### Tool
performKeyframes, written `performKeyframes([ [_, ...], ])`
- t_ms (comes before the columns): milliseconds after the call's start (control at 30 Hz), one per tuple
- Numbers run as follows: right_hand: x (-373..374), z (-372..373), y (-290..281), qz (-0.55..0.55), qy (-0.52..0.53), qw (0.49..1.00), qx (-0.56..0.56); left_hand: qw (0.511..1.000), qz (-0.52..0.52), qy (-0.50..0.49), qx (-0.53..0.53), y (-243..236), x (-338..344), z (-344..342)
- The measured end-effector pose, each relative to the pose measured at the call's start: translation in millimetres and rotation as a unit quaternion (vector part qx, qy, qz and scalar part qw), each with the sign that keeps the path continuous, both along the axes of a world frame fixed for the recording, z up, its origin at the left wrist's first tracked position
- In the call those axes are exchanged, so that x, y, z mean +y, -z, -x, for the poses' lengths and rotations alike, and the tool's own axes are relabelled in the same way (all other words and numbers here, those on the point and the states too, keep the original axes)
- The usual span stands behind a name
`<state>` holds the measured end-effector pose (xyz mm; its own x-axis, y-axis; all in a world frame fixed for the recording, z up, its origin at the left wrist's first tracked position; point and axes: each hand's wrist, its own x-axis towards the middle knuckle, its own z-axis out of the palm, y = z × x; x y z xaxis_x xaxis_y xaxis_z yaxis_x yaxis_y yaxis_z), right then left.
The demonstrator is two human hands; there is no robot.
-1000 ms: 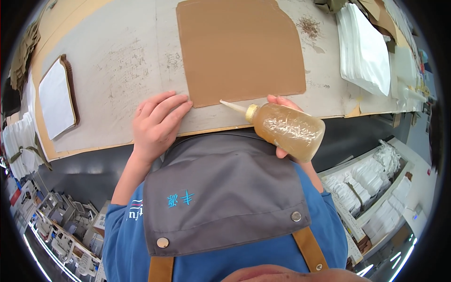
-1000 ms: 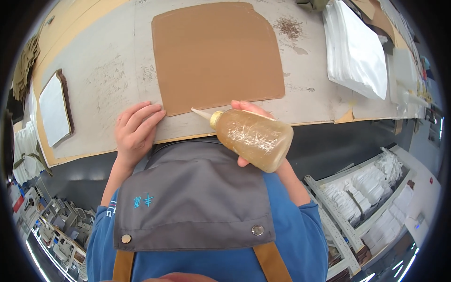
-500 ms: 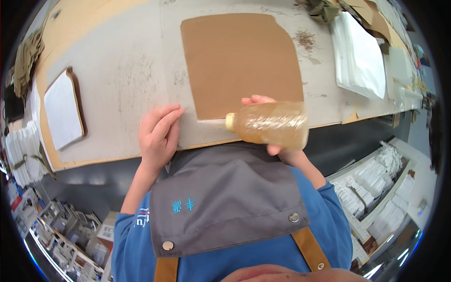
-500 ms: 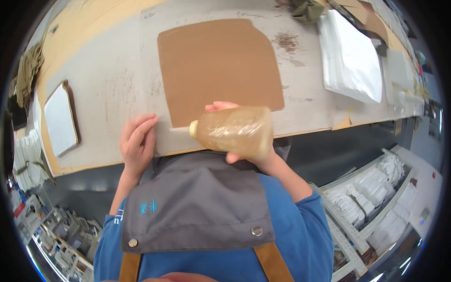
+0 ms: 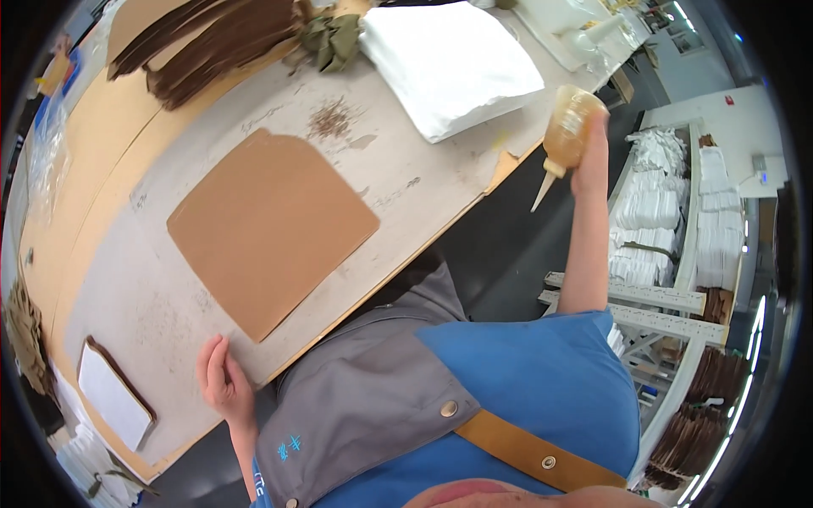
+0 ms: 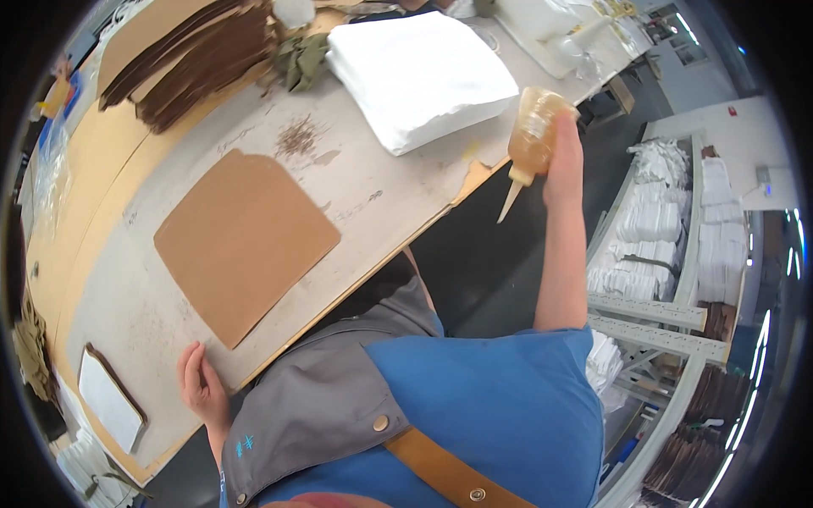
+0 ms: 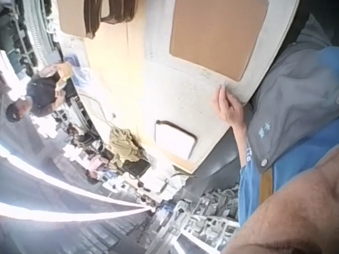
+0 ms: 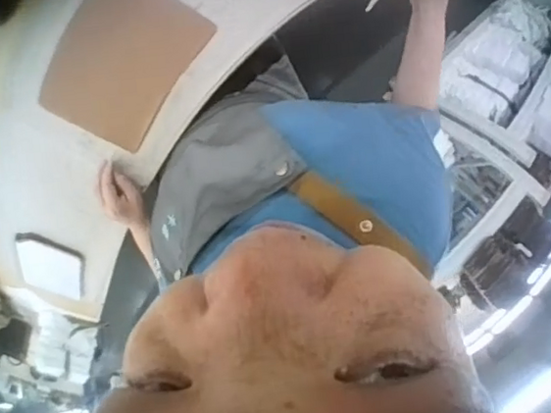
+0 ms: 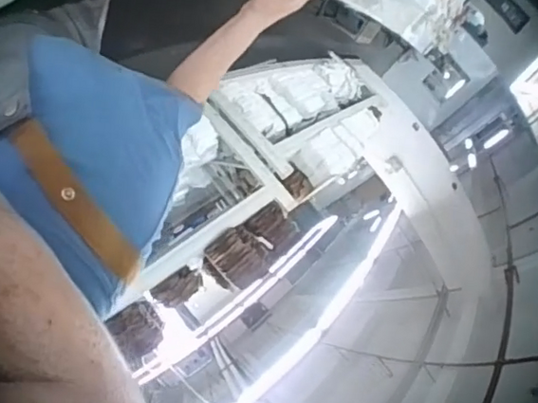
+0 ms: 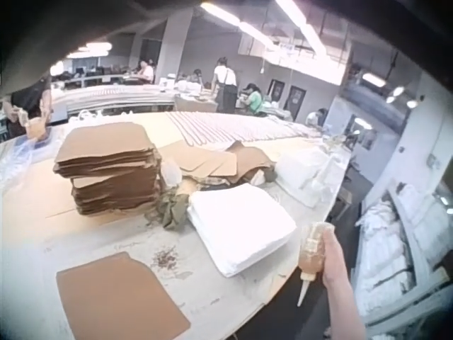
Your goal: Applying adhesive to leather pieces and attaching fabric or paper lining sheets.
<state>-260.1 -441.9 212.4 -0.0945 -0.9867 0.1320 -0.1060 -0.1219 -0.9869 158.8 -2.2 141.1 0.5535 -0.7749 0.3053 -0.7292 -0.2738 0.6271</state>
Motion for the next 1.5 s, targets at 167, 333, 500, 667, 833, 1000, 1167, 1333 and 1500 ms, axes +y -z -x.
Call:
performKeyframes([
  [167, -76.9, 33.9, -21.5, -0.013, 0.127, 0.821, 0.557, 1.000, -0.020, -0.008, -0.019, -0.5, -2.6, 2.8],
  [333, -140.5, 18.1, -1.0, -0.014, 0.095, 0.710, 0.698, 0.997, -0.026, -0.022, -0.072, -0.6, -2.2, 6.2],
  [500, -161.9, 18.9, 20.8, 0.007, 0.049, 0.738, 0.673, 0.994, -0.027, -0.039, -0.094, -0.5, -5.5, 6.7],
  [667, -120.6, 13.4, 19.0, 0.293, 0.087, 0.822, 0.481, 0.977, -0.012, -0.023, -0.211, -16.9, -29.2, 13.0],
  [833, -56.1, -31.0, 4.9, 0.375, -0.133, 0.756, 0.520, 0.962, -0.002, 0.086, -0.258, -38.6, -78.2, 21.1],
  [1000, -67.2, -27.0, 26.9, 0.299, -0.217, 0.717, 0.592, 0.943, 0.020, 0.208, -0.258, -45.3, -121.2, 28.2],
  [1167, -88.1, -29.9, 42.6, 0.368, -0.270, 0.716, 0.528, 0.931, 0.023, 0.246, -0.268, -48.0, -151.0, 34.1],
  [1333, -98.6, -40.2, 42.4, 0.411, -0.292, 0.702, 0.504, 0.920, 0.040, 0.294, -0.255, -49.3, -174.7, 45.5],
  [1500, -97.3, -60.7, 44.0, 0.446, -0.284, 0.698, 0.483, 0.909, 0.045, 0.321, -0.264, -48.4, -191.5, 52.9],
])
